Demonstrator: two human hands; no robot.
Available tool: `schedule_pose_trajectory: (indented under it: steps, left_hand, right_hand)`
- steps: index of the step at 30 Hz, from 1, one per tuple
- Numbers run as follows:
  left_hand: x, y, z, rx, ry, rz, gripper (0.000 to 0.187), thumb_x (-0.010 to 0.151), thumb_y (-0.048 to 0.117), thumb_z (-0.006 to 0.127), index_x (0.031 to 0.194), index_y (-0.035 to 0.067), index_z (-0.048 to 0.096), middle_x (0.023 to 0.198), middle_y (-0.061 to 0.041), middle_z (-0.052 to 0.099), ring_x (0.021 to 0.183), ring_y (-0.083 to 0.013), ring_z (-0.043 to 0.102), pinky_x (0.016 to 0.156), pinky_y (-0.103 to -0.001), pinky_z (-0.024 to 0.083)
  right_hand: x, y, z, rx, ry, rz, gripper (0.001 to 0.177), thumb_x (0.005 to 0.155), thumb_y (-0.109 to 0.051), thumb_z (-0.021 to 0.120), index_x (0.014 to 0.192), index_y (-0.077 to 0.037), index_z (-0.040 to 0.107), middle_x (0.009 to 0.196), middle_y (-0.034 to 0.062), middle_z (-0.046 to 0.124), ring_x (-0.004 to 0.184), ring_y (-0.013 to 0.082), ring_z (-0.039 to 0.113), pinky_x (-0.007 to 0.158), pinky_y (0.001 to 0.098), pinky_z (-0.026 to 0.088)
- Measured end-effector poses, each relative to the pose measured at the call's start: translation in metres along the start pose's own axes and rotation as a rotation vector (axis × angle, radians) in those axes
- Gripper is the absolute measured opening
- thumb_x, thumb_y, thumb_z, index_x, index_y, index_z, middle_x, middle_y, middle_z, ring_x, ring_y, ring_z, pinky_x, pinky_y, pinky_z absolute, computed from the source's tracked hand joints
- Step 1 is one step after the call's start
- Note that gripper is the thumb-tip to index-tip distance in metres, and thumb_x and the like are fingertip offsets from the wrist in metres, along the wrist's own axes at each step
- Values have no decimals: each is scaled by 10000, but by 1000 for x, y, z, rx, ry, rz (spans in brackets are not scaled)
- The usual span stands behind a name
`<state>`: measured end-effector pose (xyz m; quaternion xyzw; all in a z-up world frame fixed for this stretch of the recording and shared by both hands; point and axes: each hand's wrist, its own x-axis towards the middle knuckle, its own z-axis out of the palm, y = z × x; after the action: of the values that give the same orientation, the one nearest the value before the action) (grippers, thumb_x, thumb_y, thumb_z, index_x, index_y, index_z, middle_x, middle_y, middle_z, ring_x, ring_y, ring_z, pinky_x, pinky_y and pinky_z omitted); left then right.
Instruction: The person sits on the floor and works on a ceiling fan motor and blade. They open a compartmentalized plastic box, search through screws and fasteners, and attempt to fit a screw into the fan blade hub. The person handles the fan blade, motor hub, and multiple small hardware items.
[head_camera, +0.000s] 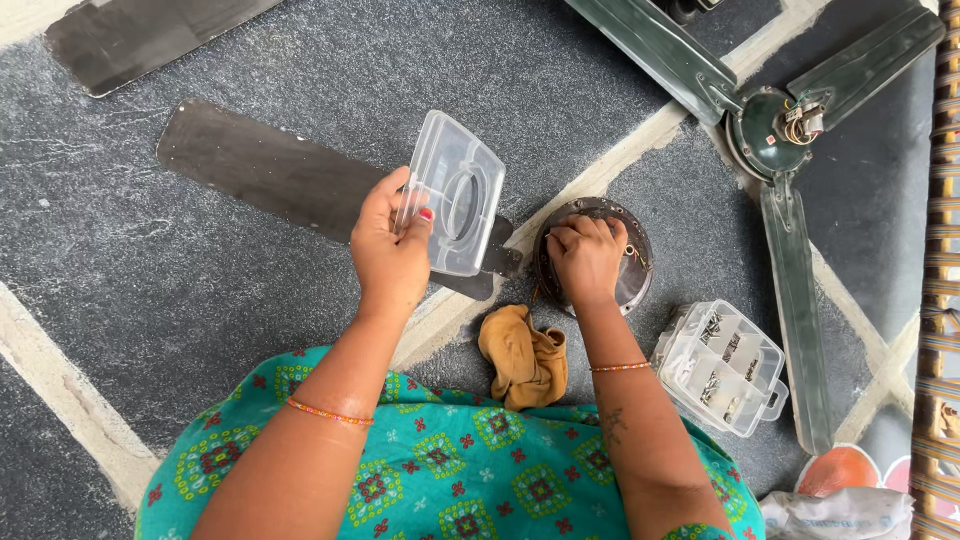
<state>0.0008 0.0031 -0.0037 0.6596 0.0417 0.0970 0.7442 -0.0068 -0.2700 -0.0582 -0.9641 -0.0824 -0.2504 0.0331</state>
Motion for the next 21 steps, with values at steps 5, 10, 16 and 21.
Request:
schedule_pose_trajectory:
  steps: [5,10,16,21]
  left_hand:
    - [-1,1,0,9,6,-20,491,948,-105,590,1420,16,531,1126,-79,691,957,-107,676,867,-256,579]
    - [0,6,-1,12,4,-3,494,950,-104,587,1426,15,525,1142,-84,694,961,-108,679,875,-256,579]
    - [0,12,0,69,3,-49,509,937,-103,587,1424,24,517,1167,-88,700,977,-106,693,877,-253,587]
    - [1,14,0,81,11,-38,505,939,-106,588,1423,23,525,1170,-91,699,981,-104,695,884,-251,586]
  right_hand:
    - [-1,0,0,14,-50,14,145,836,-283,832,855,-143,799,1021,-24,739,994,213,649,1063,480,383]
    - [1,5,-2,108,-69,16,200,785,-235,807,958,-134,811,1079,-2,737,1046,235,634,1051,475,385]
    - [-1,4,7,117,-95,65,111,767,-164,782,874,-150,809,1063,-18,730,1044,244,619,1007,472,415]
    - [-4,6,12,147,-62,83,172,777,-160,781,943,-122,809,1097,-4,705,1038,257,598,959,441,431]
